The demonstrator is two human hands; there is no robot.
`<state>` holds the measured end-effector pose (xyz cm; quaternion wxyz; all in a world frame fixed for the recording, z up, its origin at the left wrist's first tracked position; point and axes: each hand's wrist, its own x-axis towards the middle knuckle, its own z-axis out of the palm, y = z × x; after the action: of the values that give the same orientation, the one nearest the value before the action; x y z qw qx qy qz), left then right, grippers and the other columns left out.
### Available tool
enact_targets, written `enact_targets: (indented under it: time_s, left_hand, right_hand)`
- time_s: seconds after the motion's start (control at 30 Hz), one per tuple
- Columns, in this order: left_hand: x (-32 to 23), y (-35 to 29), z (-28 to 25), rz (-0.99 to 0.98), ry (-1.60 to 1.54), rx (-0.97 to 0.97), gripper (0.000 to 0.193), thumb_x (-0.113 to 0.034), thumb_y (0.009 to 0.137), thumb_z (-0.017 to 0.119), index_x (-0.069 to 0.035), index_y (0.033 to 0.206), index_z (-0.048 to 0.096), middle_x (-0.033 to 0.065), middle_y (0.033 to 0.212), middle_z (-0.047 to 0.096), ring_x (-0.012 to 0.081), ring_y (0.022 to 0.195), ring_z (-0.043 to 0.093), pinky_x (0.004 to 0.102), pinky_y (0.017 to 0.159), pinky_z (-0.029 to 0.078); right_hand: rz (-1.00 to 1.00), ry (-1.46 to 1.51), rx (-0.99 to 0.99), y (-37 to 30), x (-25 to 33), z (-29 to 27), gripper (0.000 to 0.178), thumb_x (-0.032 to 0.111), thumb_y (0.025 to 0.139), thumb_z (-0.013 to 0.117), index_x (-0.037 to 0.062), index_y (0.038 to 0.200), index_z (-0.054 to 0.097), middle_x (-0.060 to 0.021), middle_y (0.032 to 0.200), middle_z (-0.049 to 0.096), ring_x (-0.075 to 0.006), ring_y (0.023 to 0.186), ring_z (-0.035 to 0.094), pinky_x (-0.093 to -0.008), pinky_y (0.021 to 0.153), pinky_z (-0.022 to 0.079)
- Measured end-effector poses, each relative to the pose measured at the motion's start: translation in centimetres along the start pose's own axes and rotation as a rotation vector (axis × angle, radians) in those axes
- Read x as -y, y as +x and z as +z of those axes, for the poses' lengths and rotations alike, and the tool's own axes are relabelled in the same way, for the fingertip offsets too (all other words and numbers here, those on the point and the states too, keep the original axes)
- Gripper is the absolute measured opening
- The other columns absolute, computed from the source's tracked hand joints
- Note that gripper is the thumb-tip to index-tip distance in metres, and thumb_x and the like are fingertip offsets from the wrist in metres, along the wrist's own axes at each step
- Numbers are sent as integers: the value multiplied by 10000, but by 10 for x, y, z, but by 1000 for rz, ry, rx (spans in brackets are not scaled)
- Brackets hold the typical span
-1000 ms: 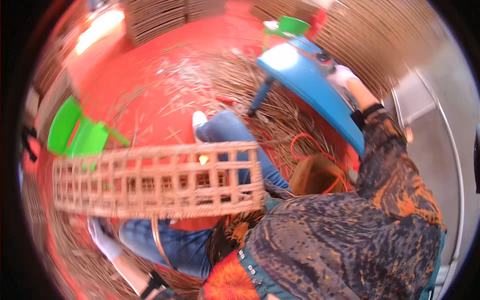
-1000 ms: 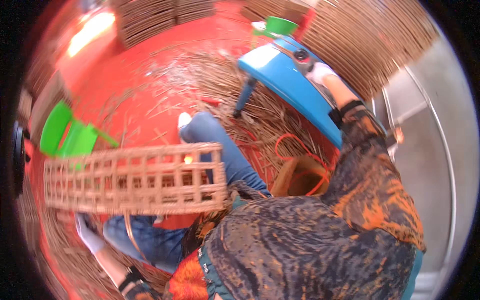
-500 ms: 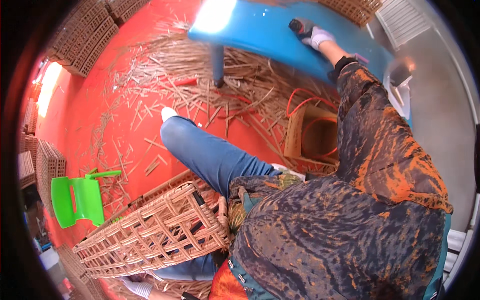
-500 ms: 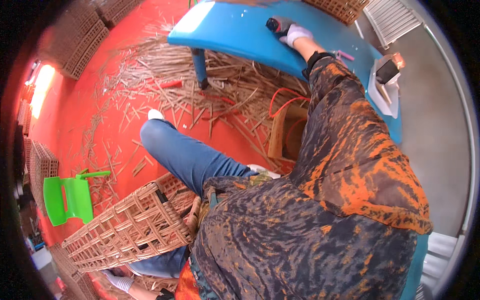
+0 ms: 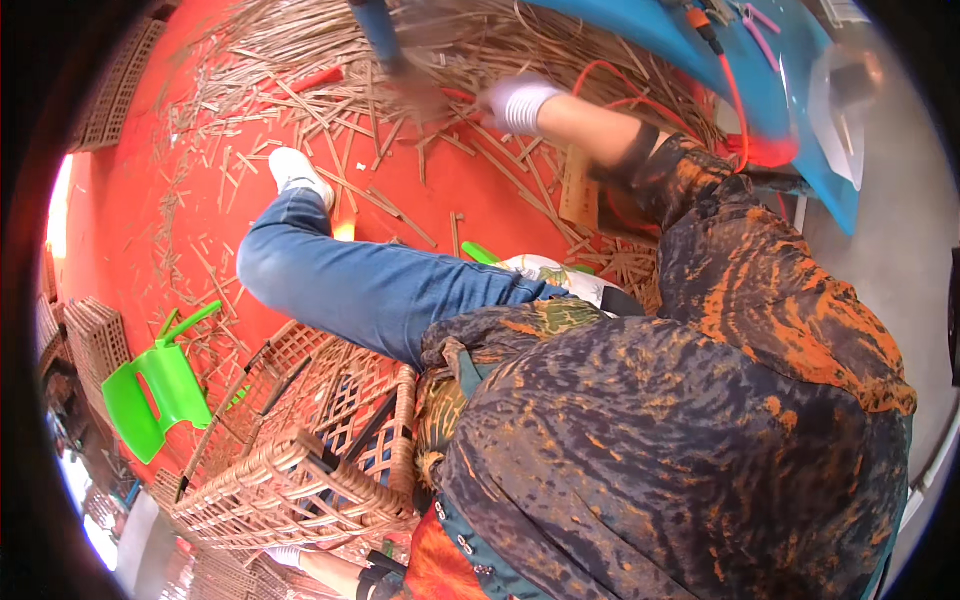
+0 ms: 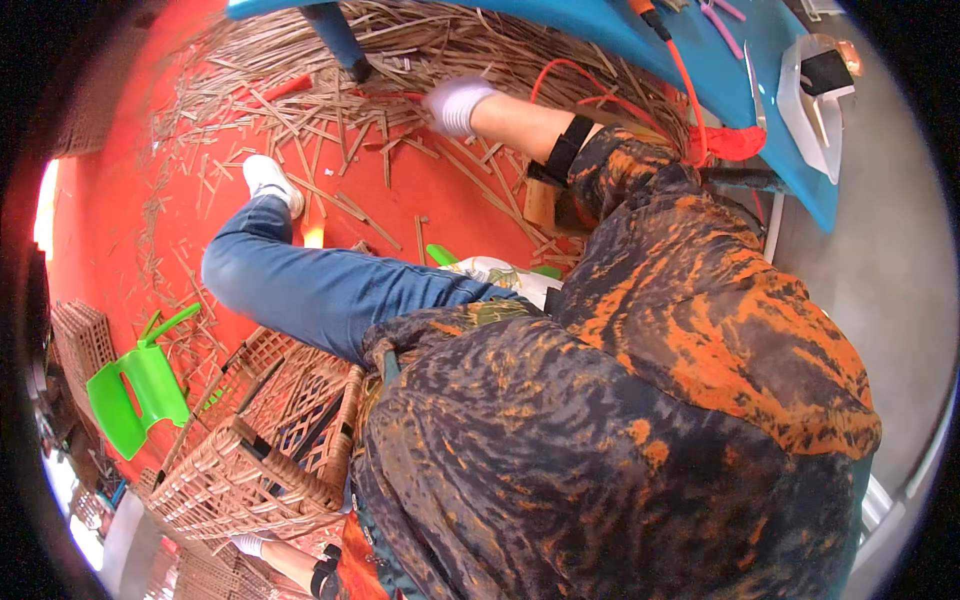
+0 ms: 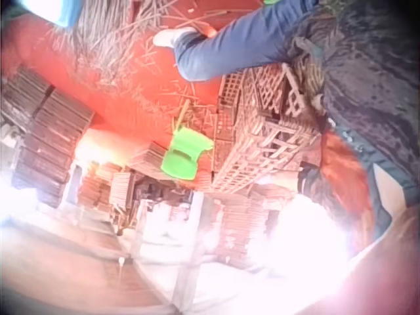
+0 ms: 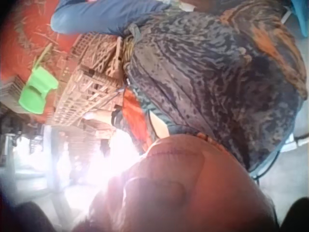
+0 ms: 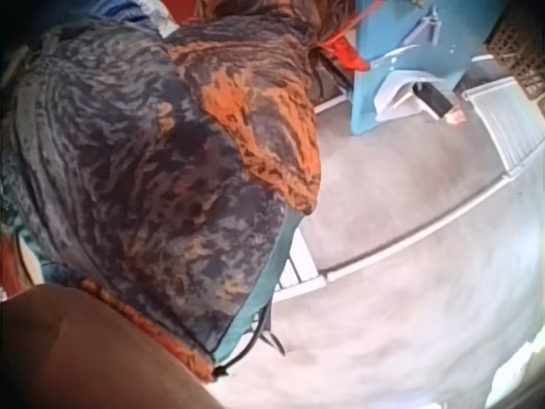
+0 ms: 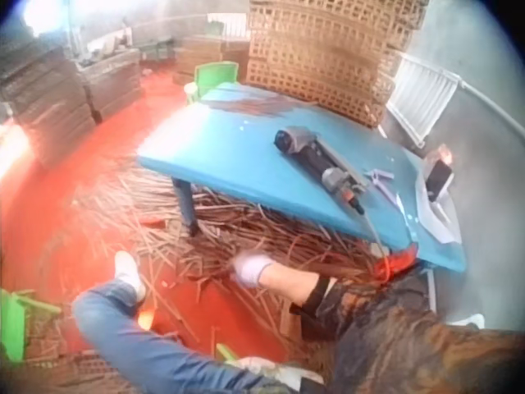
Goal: The person loads a staple gun, picks up a wicker basket, and staples wicker strips onto the frame. They then use shears to trim the excess wicker strips and continue stapling more strips onto the basket.
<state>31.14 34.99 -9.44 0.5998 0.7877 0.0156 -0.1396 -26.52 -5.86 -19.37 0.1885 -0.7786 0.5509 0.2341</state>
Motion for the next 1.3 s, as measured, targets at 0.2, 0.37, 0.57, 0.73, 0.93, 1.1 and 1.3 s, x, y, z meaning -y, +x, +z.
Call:
enact_targets:
  time_s: [0.2,0.37,0.57,0.73,0.93,1.1,1.3]
  left_hand:
    - [-26,-14,40,4,81,76,551,-403,984,457,-41,1395,508,144,1334,589,286,1188,587,430,1010,485]
    - [-40,-31,79,-12,131,157,531,-383,985,453,-37,1383,517,148,1322,595,289,1180,592,430,1006,489]
    - [-28,-32,149,-48,188,359,509,-359,986,449,-33,1368,528,151,1307,602,293,1171,597,431,1002,493]
    - [-50,-55,178,-16,135,459,491,-339,987,445,-29,1356,538,155,1295,608,297,1164,601,431,998,497]
    - [-19,-80,258,-73,50,600,470,-315,988,441,-24,1341,549,159,1281,616,301,1155,606,432,993,501]
    - [-19,-100,281,-79,1,680,453,-295,989,437,-21,1329,558,162,1269,622,304,1147,611,432,989,505]
    - [-44,-72,229,-56,-79,613,434,-271,990,433,-16,1314,569,166,1254,629,308,1138,616,432,984,510]
  right_hand:
    - [-21,-92,350,-10,-20,125,302,265,861,579,79,1045,730,-150,1037,714,-331,955,683,-471,815,535]
    - [-162,26,542,-55,-6,163,306,266,825,611,66,1014,745,-170,1018,721,-354,988,680,-469,825,538]
    - [-35,279,627,-108,2,252,333,296,796,649,74,1023,751,-155,1051,720,-361,979,683,-471,813,540]
    - [-275,857,133,-103,-25,267,235,248,816,612,63,888,736,-180,949,706,-356,833,658,-480,706,520]
    - [62,374,290,-90,-17,169,262,266,891,521,72,858,694,-181,934,704,-360,873,673,-507,750,519]
    - [-204,160,-678,-126,-41,17,168,241,827,594,83,776,568,-126,712,622,-310,744,669,-443,651,537]
    - [333,191,-1486,-159,-175,-174,265,203,917,565,33,1101,649,-189,1077,671,-388,989,631,-450,852,511]
